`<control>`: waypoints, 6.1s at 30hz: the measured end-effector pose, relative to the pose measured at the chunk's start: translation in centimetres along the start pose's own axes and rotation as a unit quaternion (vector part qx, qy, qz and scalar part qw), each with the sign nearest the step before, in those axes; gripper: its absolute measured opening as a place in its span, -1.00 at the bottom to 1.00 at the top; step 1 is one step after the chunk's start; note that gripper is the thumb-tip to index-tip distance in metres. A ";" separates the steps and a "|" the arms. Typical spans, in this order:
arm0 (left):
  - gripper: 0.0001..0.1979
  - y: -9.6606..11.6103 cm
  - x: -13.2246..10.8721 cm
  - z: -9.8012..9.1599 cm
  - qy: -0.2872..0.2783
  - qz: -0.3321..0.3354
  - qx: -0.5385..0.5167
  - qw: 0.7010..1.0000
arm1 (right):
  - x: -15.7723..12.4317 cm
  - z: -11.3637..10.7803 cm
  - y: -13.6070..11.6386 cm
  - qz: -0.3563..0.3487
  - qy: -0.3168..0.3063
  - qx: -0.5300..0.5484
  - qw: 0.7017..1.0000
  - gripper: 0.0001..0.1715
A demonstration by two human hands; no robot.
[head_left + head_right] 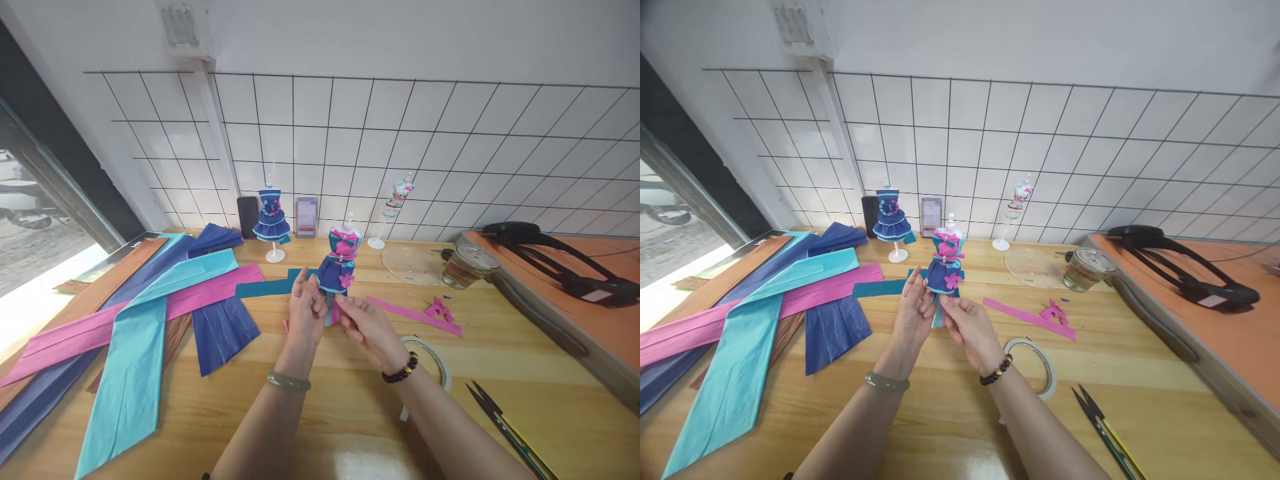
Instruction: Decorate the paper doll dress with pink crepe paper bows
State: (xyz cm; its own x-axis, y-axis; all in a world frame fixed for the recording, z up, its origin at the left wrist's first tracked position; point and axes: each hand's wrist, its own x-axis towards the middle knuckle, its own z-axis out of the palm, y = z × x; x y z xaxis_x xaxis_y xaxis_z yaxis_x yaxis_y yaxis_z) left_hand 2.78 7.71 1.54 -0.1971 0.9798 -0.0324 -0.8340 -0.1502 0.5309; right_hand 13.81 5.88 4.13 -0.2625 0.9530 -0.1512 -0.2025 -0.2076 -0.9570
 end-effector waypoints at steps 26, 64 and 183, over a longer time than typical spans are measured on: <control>-0.62 -0.4 0.4 -0.1 -0.003 -0.011 0.039 0.999 | 3.9 1.4 -11.8 -0.378 0.093 -0.386 0.836 -0.77; -0.41 -1.6 -0.3 0.5 0.023 0.047 0.208 0.977 | 4.7 0.1 -11.4 -0.361 0.034 -0.272 0.891 -0.55; -0.80 -6.4 -7.4 0.7 -0.269 -0.337 0.517 0.739 | -12.7 -12.1 4.8 -0.285 0.098 -0.521 0.799 -0.87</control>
State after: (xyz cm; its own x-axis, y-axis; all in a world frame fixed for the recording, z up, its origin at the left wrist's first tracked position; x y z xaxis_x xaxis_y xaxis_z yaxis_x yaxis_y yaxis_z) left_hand 9.95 1.50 -1.02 0.5489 0.7383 -0.3919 0.2460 0.3054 0.9199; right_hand 27.62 -4.56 -1.53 -0.2336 0.8650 0.4441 0.6853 0.4704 -0.5560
